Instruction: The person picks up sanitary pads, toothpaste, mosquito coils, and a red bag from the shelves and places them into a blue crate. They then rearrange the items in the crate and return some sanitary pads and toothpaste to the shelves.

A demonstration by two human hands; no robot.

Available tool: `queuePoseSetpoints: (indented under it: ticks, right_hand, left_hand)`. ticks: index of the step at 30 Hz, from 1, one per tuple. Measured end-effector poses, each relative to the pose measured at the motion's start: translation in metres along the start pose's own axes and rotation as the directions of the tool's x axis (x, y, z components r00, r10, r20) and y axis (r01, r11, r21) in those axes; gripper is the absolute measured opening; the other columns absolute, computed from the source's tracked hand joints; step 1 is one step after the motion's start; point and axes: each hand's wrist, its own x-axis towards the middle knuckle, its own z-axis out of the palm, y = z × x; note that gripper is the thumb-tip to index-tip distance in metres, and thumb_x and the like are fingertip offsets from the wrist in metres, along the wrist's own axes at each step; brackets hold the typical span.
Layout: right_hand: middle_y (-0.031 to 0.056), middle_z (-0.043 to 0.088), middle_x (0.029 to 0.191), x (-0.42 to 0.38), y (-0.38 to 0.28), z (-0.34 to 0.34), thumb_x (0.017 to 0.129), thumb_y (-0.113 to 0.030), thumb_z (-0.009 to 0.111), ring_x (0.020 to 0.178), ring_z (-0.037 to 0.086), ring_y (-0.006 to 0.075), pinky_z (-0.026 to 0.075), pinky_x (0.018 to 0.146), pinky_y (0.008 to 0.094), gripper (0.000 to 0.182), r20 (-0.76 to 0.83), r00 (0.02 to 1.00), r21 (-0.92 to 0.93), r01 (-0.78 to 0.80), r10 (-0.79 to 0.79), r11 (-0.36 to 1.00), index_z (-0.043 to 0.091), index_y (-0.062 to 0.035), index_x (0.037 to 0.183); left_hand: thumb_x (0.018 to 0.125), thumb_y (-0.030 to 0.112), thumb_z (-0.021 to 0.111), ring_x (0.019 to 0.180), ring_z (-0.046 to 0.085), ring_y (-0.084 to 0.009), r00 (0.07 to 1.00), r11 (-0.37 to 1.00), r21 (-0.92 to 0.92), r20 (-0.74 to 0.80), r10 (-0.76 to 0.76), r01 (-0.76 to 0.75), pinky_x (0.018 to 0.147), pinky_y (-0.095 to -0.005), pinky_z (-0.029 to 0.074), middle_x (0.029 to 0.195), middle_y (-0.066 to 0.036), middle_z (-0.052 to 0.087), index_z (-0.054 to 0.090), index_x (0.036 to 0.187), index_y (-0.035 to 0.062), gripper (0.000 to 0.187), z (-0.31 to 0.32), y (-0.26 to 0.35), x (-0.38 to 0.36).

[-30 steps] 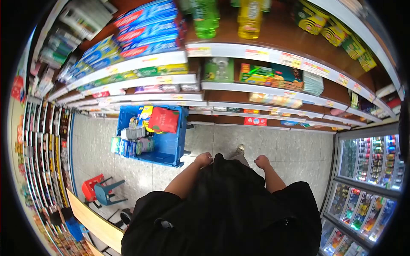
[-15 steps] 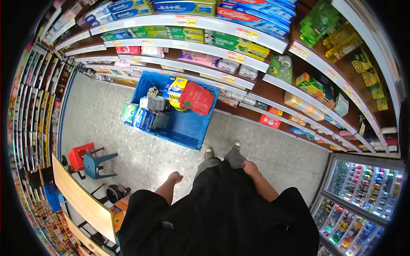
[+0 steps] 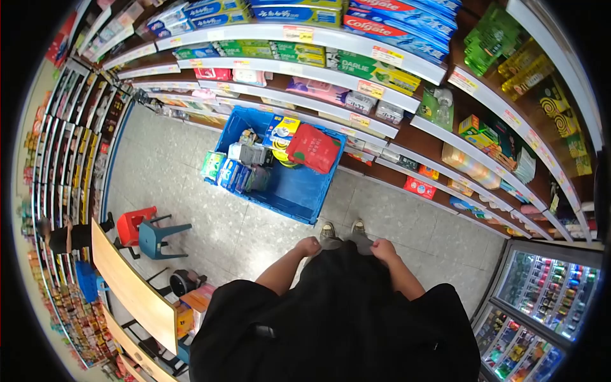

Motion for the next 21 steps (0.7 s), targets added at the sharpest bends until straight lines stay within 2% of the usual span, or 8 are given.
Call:
queuePoseSetpoints:
  ticks: [4, 8, 10, 11, 13, 16, 19, 21]
  right_hand:
    - [0.0148, 0.070, 0.085, 0.010, 0.004, -0.011, 0.073, -0.029, 0.072, 0.081, 0.068, 0.0309, 0.053, 0.074, 0.0392, 0.030, 0.001, 0.998, 0.068, 0.062, -0.062, 0.996, 0.071, -0.0067, 0.092]
    - [0.0147, 0.071, 0.087, 0.009, 0.031, -0.030, 0.073, -0.031, 0.072, 0.084, 0.068, 0.0310, 0.053, 0.075, 0.0391, 0.031, -0.013, 0.999, 0.037, 0.045, -0.044, 0.998, 0.071, -0.0064, 0.092]
    - [0.0147, 0.071, 0.089, 0.016, 0.061, -0.031, 0.073, -0.032, 0.071, 0.086, 0.068, 0.0319, 0.053, 0.076, 0.0394, 0.031, -0.048, 0.998, 0.060, 0.031, -0.029, 0.998, 0.071, -0.0065, 0.090]
    - [0.0166, 0.070, 0.095, 0.019, 0.075, -0.034, 0.075, -0.032, 0.069, 0.092, 0.066, 0.0328, 0.052, 0.081, 0.0407, 0.032, 0.027, 1.000, 0.005, 0.008, -0.008, 1.000, 0.071, -0.0058, 0.094]
    - [0.0205, 0.067, 0.107, 0.014, 0.101, -0.045, 0.079, -0.030, 0.064, 0.104, 0.063, 0.0347, 0.050, 0.091, 0.0433, 0.035, 0.176, 0.983, -0.110, -0.033, 0.052, 0.993, 0.070, -0.0044, 0.102]
    - [0.0216, 0.068, 0.098, 0.036, 0.201, -0.003, 0.076, -0.034, 0.064, 0.095, 0.064, 0.0392, 0.051, 0.084, 0.0440, 0.037, 0.110, 0.994, -0.360, 0.018, 0.023, 0.933, 0.072, -0.0010, 0.090]
    - [0.0243, 0.067, 0.102, 0.020, 0.197, -0.031, 0.078, -0.035, 0.060, 0.099, 0.062, 0.0403, 0.050, 0.087, 0.0445, 0.040, 0.125, 0.982, -0.365, -0.088, 0.142, 0.927, 0.071, 0.0013, 0.091]
    - [0.0239, 0.067, 0.102, 0.013, 0.183, -0.044, 0.077, -0.034, 0.061, 0.099, 0.063, 0.0396, 0.050, 0.087, 0.0443, 0.038, 0.096, 0.986, -0.313, -0.098, 0.134, 0.945, 0.072, 0.0007, 0.090]
  left_hand:
    - [0.083, 0.032, 0.052, 0.103, 0.062, -0.0395, 0.999, 0.997, 0.063, -0.031, 0.037, -0.035, 0.090, -0.0453, 0.049, 0.109, -0.024, 0.066, 0.066, 0.104, 0.0020, 0.040, -0.016, 0.056, 0.020]
    - [0.085, 0.035, 0.053, 0.107, 0.061, -0.0380, 0.989, 0.999, 0.010, -0.138, -0.048, 0.050, 0.093, -0.0454, 0.048, 0.109, -0.024, 0.066, 0.067, 0.103, 0.0033, 0.040, -0.027, 0.093, 0.022]
    - [0.082, 0.032, 0.056, 0.101, 0.063, -0.0382, 0.969, 0.997, -0.034, -0.237, -0.070, 0.064, 0.089, -0.0447, 0.050, 0.102, -0.022, 0.067, 0.068, 0.096, 0.0058, 0.033, -0.021, 0.102, 0.018]
    - [0.080, 0.031, 0.057, 0.098, 0.064, -0.0383, 0.955, 0.996, -0.057, -0.285, -0.084, 0.071, 0.087, -0.0444, 0.051, 0.098, -0.021, 0.068, 0.069, 0.093, 0.0071, 0.029, -0.017, 0.105, 0.014]
    - [0.081, 0.037, 0.058, 0.102, 0.063, -0.0368, 0.962, 0.994, -0.063, -0.253, -0.105, 0.092, 0.089, -0.0436, 0.050, 0.103, -0.020, 0.068, 0.068, 0.099, 0.0069, 0.036, -0.004, 0.101, 0.007]
    - [0.080, 0.040, 0.061, 0.103, 0.063, -0.0354, 0.964, 0.984, -0.138, -0.223, -0.144, 0.115, 0.090, -0.0427, 0.050, 0.104, -0.019, 0.069, 0.067, 0.103, 0.0069, 0.041, 0.010, 0.106, -0.012]
    - [0.079, 0.041, 0.062, 0.102, 0.064, -0.0346, 0.959, 0.963, -0.226, -0.208, -0.195, 0.147, 0.089, -0.0419, 0.050, 0.106, -0.019, 0.068, 0.068, 0.103, 0.0058, 0.042, 0.041, 0.079, -0.024]
    - [0.079, 0.041, 0.062, 0.103, 0.064, -0.0343, 0.954, 0.944, -0.266, -0.171, -0.247, 0.197, 0.090, -0.0416, 0.050, 0.108, -0.019, 0.068, 0.068, 0.104, 0.0057, 0.043, 0.052, 0.055, -0.032]
